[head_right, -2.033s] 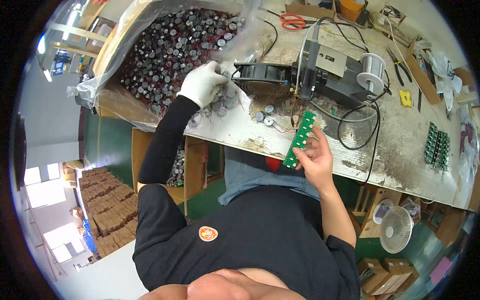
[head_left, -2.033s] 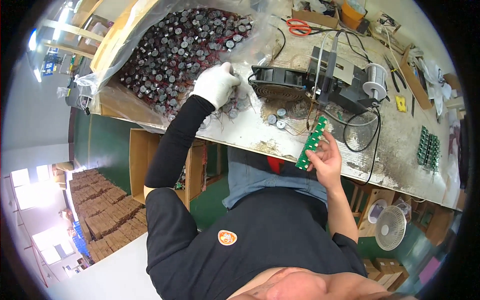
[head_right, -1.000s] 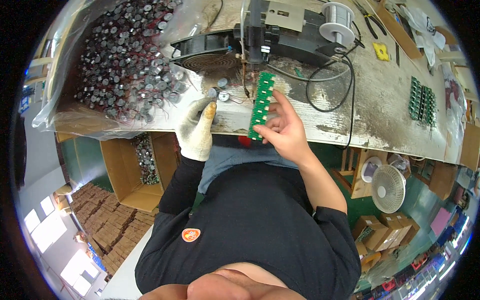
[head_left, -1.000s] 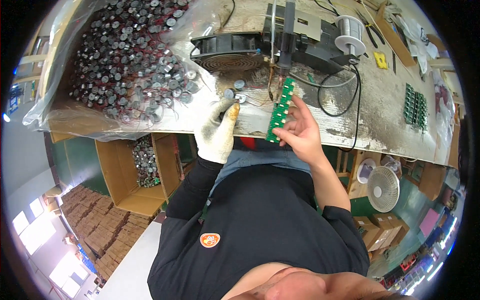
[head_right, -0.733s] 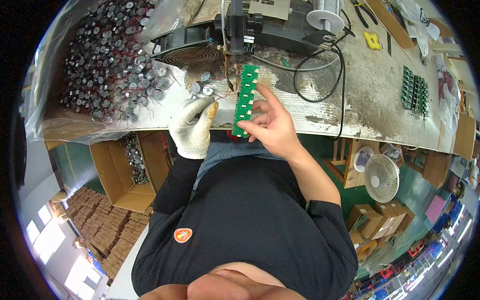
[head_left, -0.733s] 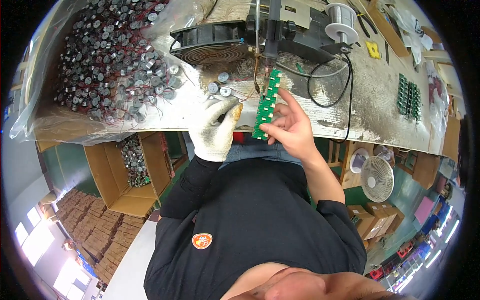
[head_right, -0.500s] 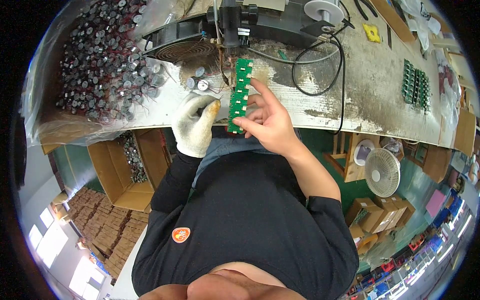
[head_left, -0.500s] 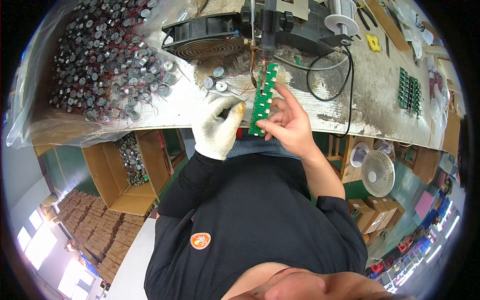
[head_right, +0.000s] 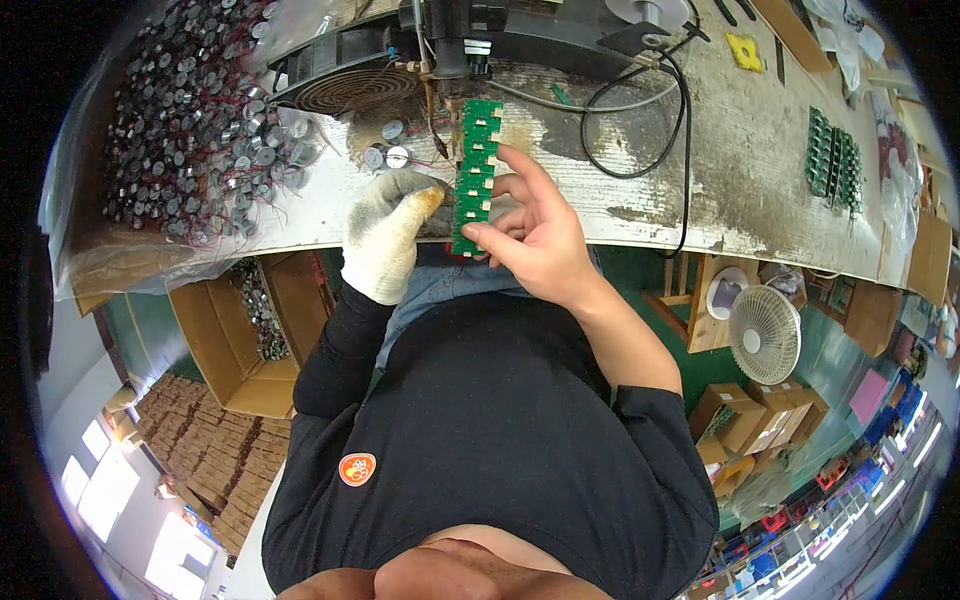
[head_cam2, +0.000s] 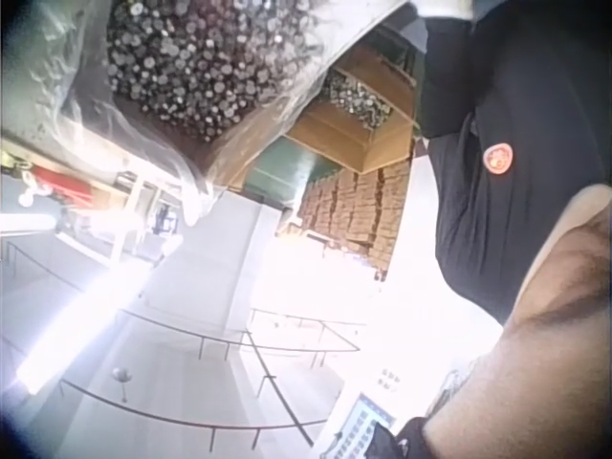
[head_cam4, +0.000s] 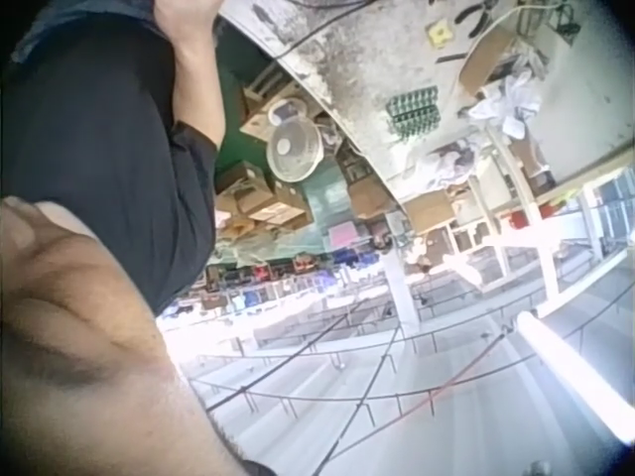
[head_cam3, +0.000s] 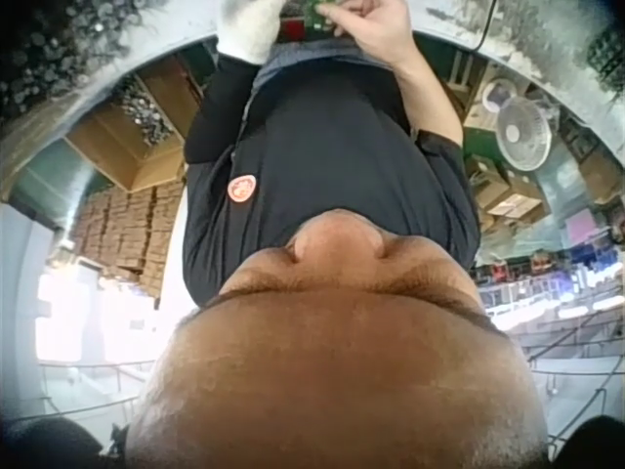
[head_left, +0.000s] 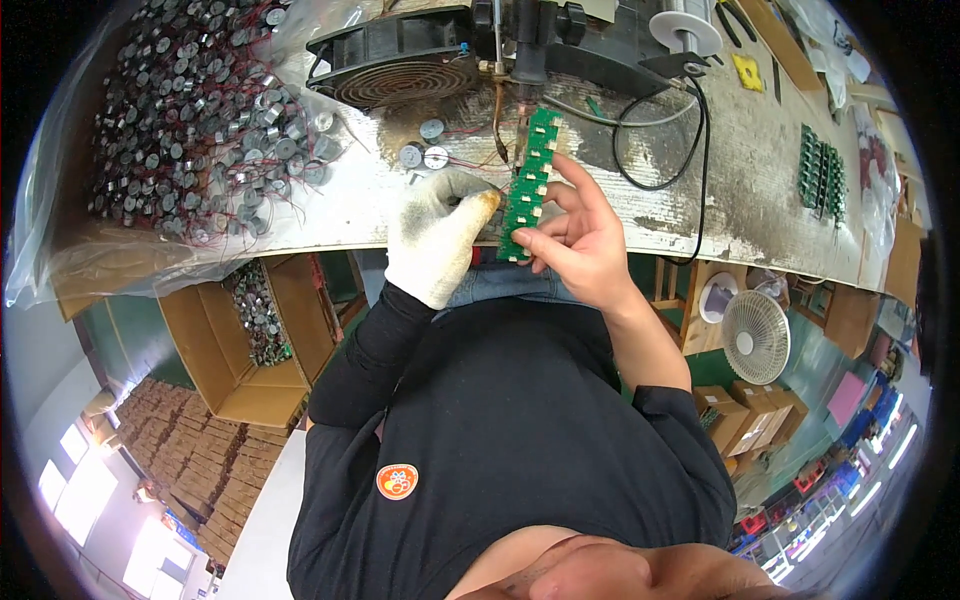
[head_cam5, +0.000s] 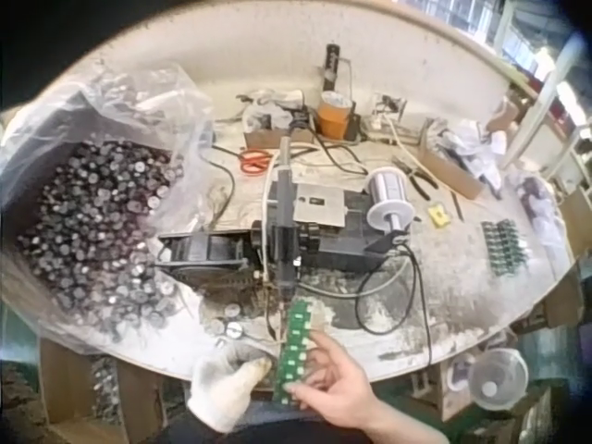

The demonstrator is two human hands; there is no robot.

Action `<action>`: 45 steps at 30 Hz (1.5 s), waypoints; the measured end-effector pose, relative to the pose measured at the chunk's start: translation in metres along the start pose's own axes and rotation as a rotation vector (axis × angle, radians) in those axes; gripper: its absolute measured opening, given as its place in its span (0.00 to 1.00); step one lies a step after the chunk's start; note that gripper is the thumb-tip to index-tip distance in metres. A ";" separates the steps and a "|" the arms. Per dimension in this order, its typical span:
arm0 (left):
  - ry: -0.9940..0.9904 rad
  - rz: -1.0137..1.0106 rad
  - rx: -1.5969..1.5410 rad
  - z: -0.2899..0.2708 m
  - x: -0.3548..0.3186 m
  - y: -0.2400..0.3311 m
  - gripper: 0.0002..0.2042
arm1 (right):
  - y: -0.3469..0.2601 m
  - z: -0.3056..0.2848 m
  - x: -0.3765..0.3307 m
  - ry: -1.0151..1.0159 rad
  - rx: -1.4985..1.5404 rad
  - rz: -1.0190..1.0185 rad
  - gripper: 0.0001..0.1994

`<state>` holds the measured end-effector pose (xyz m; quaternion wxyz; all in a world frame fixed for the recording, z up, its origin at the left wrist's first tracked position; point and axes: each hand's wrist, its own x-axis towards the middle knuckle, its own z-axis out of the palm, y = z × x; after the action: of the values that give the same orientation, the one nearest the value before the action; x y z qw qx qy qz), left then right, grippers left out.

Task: The person solders electronic components onto a green printed circuit board using a soldering iron and solder wire.

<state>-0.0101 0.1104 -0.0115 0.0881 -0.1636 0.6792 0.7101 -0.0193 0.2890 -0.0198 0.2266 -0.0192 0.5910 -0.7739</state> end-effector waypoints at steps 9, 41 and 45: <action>0.006 -0.033 -0.045 0.002 0.006 -0.001 0.07 | 0.001 0.001 0.004 0.021 0.017 -0.046 0.39; -0.029 -0.108 -0.112 0.005 0.000 0.005 0.06 | -0.001 0.000 0.000 0.009 -0.003 0.010 0.39; -0.036 -0.100 -0.038 0.003 0.002 0.006 0.06 | -0.003 0.001 -0.001 0.010 0.002 0.006 0.39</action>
<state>-0.0145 0.1131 -0.0065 0.1325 -0.1860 0.6549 0.7204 -0.0196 0.2895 -0.0163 0.2260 -0.0136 0.5914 -0.7739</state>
